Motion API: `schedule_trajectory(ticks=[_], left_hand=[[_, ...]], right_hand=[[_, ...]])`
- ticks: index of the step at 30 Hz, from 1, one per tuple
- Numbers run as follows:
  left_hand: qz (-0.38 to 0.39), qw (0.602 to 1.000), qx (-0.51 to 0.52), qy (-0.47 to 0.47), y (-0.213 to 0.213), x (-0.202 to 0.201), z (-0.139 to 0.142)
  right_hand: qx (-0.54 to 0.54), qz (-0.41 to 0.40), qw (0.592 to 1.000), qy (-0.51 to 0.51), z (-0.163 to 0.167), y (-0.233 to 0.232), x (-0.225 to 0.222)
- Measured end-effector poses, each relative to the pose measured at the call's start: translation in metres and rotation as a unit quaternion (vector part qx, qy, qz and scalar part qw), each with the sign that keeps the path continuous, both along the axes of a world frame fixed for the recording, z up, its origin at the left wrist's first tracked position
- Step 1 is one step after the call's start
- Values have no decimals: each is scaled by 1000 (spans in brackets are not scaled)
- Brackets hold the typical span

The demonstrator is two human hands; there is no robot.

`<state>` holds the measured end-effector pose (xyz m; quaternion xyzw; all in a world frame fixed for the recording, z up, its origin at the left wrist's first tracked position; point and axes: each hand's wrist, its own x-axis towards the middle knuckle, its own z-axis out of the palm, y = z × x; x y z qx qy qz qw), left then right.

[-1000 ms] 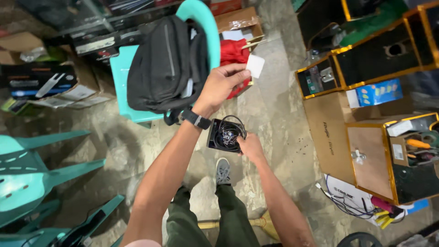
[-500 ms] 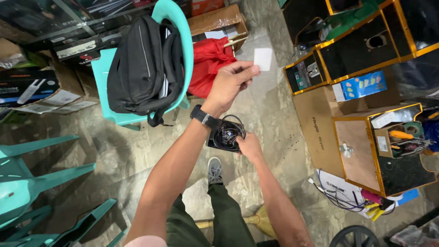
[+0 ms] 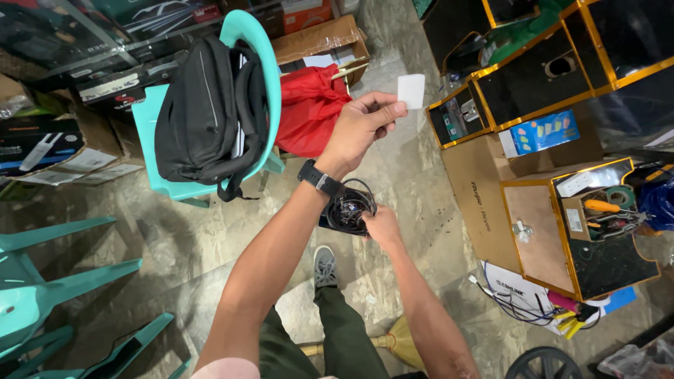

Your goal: The person gathers small parts and a black electronic device from the floor and places them into a cardboard box. They use crimping pliers on a cable at a workbench, use a computer mouse and keyboard at a desk, then seal the box with tape and sweep the floor with a broom.

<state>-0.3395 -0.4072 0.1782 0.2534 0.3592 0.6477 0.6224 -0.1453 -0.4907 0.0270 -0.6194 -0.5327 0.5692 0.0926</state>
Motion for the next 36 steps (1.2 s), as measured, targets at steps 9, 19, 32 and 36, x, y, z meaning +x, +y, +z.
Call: schedule_trajectory(ticks=[9,19,32,36], left_hand=[[-12,999,-48,-19,5,10,10],[-43,995,-49,-81,18,12,17],[-60,993,-78,-59,7,7,14],[-54,994,-82,-44,2,2,13]], right_hand=[[36,-58,998,4,21,33,19],[66,-103,991,56,34,45,26],[53,-57,996,33,33,32,15],[50,-41,998,26,32,32,13]])
